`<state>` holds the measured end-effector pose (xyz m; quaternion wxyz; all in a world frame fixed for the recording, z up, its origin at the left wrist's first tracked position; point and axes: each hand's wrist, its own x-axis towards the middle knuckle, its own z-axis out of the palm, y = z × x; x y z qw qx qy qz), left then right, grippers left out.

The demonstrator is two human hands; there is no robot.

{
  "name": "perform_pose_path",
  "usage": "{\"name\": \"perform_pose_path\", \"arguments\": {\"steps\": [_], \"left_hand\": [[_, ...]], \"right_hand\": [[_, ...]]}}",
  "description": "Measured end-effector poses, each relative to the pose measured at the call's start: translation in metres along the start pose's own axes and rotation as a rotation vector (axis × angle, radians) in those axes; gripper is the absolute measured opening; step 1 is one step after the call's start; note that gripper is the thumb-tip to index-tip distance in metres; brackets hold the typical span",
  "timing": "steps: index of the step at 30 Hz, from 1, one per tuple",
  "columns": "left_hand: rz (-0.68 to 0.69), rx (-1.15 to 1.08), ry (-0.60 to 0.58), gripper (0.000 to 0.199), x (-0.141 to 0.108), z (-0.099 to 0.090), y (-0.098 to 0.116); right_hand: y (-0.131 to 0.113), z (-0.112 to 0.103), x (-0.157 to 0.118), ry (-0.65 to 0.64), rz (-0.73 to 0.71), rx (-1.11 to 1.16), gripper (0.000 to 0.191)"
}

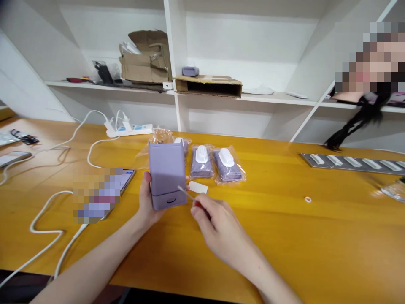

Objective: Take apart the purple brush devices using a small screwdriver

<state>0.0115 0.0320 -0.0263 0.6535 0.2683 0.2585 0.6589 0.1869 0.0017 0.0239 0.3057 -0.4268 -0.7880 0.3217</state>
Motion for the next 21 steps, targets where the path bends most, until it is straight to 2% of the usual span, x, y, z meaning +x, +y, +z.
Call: {"name": "perform_pose_path", "arguments": {"steps": [1, 2, 5, 6, 8, 11, 13, 16, 21], "left_hand": [[0.012, 0.011, 0.015, 0.066, 0.001, 0.0, 0.001], [0.011, 0.022, 0.018, 0.067, 0.002, 0.0, 0.001], [0.021, 0.031, 0.035, 0.068, 0.002, 0.0, -0.002], [0.023, 0.027, 0.04, 0.068, 0.001, 0.0, -0.004], [0.007, 0.014, 0.045, 0.068, -0.002, 0.001, -0.008], [-0.008, -0.011, 0.063, 0.068, -0.006, 0.003, -0.011], [0.022, -0.024, 0.092, 0.065, -0.008, 0.003, -0.012], [0.056, -0.036, 0.099, 0.062, -0.01, 0.004, -0.015], [0.019, -0.07, 0.046, 0.065, -0.01, 0.005, -0.016]], "right_hand": [[0.0, 0.003, 0.0, -0.01, 0.019, 0.007, 0.019], [0.0, 0.007, 0.002, 0.036, 0.055, 0.039, 0.021], [0.008, 0.024, 0.012, 0.297, 0.175, 0.207, 0.024], [0.011, 0.03, 0.015, 0.325, 0.188, 0.251, 0.026], [0.016, 0.04, 0.02, 0.273, 0.23, 0.384, 0.033], [0.019, 0.05, 0.021, 0.08, 0.312, 0.679, 0.042], [0.019, 0.054, 0.019, 0.011, 0.307, 0.81, 0.043], [0.019, 0.056, 0.017, 0.008, 0.269, 0.84, 0.042], [0.019, 0.057, 0.018, 0.006, 0.247, 0.778, 0.038]]}}
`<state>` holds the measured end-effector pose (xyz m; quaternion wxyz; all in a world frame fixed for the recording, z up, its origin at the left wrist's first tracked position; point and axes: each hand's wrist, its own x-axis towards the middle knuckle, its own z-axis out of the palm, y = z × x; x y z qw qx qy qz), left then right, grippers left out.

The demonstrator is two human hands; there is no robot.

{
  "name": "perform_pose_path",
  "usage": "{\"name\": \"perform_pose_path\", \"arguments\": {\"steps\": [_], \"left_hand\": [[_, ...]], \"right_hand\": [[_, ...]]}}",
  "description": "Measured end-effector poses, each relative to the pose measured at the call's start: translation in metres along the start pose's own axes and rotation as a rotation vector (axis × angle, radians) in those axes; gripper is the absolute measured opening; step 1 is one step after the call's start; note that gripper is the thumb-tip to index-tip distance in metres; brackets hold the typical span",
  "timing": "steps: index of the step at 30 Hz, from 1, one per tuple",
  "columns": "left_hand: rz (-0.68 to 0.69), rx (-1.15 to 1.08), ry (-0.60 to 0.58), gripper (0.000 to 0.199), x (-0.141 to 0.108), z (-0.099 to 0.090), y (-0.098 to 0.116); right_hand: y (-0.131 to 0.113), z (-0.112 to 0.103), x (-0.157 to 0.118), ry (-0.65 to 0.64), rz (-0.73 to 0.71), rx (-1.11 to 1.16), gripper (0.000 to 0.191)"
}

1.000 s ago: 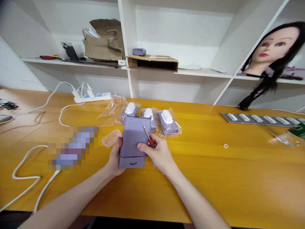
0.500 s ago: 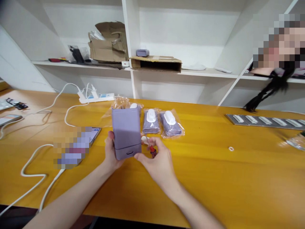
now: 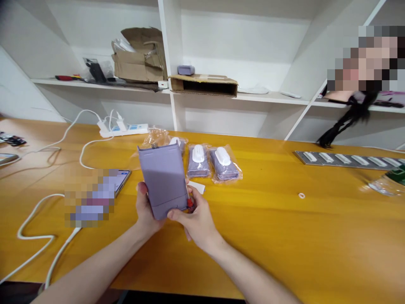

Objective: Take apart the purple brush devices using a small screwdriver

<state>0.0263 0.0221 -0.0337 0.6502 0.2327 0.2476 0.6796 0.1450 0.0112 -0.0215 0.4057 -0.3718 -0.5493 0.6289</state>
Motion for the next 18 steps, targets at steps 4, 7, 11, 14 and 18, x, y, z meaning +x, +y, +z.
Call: {"name": "perform_pose_path", "arguments": {"steps": [4, 7, 11, 14, 18], "left_hand": [[0.002, 0.001, 0.034, 0.064, 0.004, 0.002, 0.005], [0.014, 0.017, 0.053, 0.061, 0.009, 0.001, 0.011], [0.015, 0.058, 0.06, 0.064, 0.014, -0.005, 0.014], [0.012, 0.087, 0.07, 0.069, 0.017, -0.009, 0.014], [0.03, 0.093, 0.067, 0.067, 0.018, -0.009, 0.013]], "right_hand": [[-0.007, -0.007, -0.002, 0.024, -0.056, -0.176, 0.046], [-0.018, -0.017, -0.009, 0.092, -0.148, -0.389, 0.033], [-0.028, -0.024, -0.02, -0.005, -0.142, -0.756, 0.014], [-0.028, -0.024, -0.025, -0.113, -0.09, -0.986, 0.02], [-0.026, -0.022, -0.028, -0.094, -0.089, -1.096, 0.022]]}}
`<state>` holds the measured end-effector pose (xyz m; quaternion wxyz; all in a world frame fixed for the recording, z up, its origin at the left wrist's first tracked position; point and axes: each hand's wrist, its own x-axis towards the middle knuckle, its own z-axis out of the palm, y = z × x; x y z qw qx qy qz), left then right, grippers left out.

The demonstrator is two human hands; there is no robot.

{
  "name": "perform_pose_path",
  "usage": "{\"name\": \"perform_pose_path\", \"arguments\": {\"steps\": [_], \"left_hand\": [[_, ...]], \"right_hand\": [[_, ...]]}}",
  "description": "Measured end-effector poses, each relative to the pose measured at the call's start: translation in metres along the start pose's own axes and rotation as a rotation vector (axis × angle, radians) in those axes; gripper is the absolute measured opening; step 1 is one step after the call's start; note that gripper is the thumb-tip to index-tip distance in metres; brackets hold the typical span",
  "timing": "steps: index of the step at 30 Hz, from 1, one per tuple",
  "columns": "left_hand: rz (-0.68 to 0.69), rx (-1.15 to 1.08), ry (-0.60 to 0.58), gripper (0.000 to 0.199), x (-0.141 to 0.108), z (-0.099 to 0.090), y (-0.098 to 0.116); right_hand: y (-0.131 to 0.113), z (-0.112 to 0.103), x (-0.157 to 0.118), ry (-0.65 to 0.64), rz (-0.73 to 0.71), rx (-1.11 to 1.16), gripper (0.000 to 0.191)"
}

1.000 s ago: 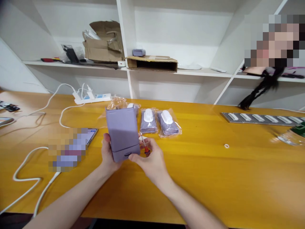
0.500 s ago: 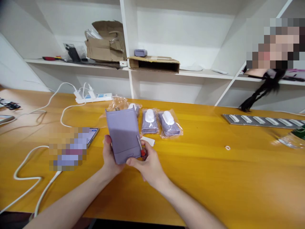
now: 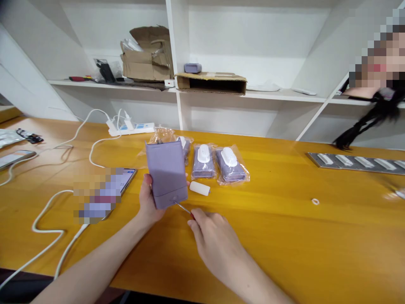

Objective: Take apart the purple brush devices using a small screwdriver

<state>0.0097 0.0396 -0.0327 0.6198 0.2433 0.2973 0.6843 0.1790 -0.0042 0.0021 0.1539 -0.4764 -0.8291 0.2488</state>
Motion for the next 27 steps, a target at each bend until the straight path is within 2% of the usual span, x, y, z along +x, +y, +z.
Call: {"name": "perform_pose_path", "arguments": {"steps": [5, 10, 14, 18, 20, 22, 27], "left_hand": [[0.016, 0.015, -0.002, 0.062, 0.0, -0.001, -0.002], [0.113, 0.075, 0.043, 0.048, 0.002, -0.008, -0.011], [0.151, 0.145, -0.042, 0.047, 0.001, -0.014, -0.018], [0.17, 0.223, -0.227, 0.057, -0.003, -0.015, -0.02], [0.154, 0.253, -0.284, 0.059, -0.004, -0.015, -0.022], [0.132, 0.229, -0.247, 0.058, -0.006, -0.014, -0.023], [0.066, 0.092, 0.012, 0.053, -0.006, -0.008, -0.025]], "right_hand": [[-0.003, 0.0, -0.001, 0.025, -0.012, -0.132, 0.022], [-0.011, 0.002, -0.001, -0.045, 0.024, -0.422, 0.022], [-0.015, -0.002, 0.0, -0.114, 0.071, -0.446, 0.023], [-0.013, -0.008, 0.002, -0.128, 0.068, -0.434, 0.024], [-0.013, -0.007, 0.002, -0.132, 0.06, -0.449, 0.025], [-0.015, -0.004, 0.001, -0.114, 0.059, -0.473, 0.024], [-0.026, 0.008, -0.001, -0.063, 0.062, -0.586, 0.026]]}}
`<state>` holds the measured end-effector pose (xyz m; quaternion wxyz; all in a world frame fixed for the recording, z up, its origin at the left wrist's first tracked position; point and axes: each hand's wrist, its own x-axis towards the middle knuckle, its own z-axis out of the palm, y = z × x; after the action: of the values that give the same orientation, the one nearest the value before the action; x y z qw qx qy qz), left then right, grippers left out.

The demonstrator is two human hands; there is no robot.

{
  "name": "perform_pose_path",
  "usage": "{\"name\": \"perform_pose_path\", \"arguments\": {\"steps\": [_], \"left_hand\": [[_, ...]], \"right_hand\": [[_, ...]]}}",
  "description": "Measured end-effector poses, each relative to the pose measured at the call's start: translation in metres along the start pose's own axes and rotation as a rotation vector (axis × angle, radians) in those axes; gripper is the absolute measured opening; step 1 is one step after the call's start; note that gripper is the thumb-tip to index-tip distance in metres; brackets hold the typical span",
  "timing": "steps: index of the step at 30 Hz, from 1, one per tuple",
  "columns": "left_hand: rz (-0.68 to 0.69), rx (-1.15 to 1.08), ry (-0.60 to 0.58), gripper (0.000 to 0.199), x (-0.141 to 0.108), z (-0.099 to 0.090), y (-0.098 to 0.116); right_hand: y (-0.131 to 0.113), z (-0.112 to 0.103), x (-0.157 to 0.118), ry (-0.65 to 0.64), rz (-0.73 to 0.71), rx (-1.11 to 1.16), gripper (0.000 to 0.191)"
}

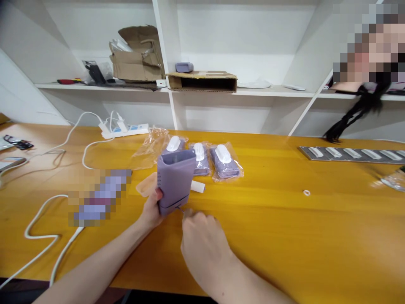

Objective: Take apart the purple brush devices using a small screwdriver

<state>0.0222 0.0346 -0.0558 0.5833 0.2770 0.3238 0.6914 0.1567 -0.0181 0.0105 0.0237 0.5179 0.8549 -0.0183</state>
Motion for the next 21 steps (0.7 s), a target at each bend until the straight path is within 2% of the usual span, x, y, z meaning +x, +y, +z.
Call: {"name": "perform_pose_path", "arguments": {"steps": [3, 5, 10, 15, 21], "left_hand": [[-0.093, -0.068, 0.121, 0.055, 0.0, 0.007, 0.003], [-0.105, -0.103, 0.149, 0.053, -0.001, 0.011, 0.006], [-0.118, -0.2, 0.083, 0.058, -0.004, 0.02, 0.015], [-0.185, -0.26, 0.093, 0.061, -0.006, 0.021, 0.016], [-0.255, -0.303, 0.069, 0.064, -0.01, 0.024, 0.015]], "right_hand": [[-0.006, 0.005, 0.0, 0.027, 0.017, -0.056, 0.031], [-0.008, 0.01, 0.0, 0.062, 0.017, -0.082, 0.032], [-0.012, 0.016, 0.0, 0.157, 0.0, -0.11, 0.033], [-0.015, 0.018, 0.0, 0.189, 0.016, -0.153, 0.04], [-0.019, 0.026, 0.0, 0.326, 0.034, -0.224, 0.034]]}}
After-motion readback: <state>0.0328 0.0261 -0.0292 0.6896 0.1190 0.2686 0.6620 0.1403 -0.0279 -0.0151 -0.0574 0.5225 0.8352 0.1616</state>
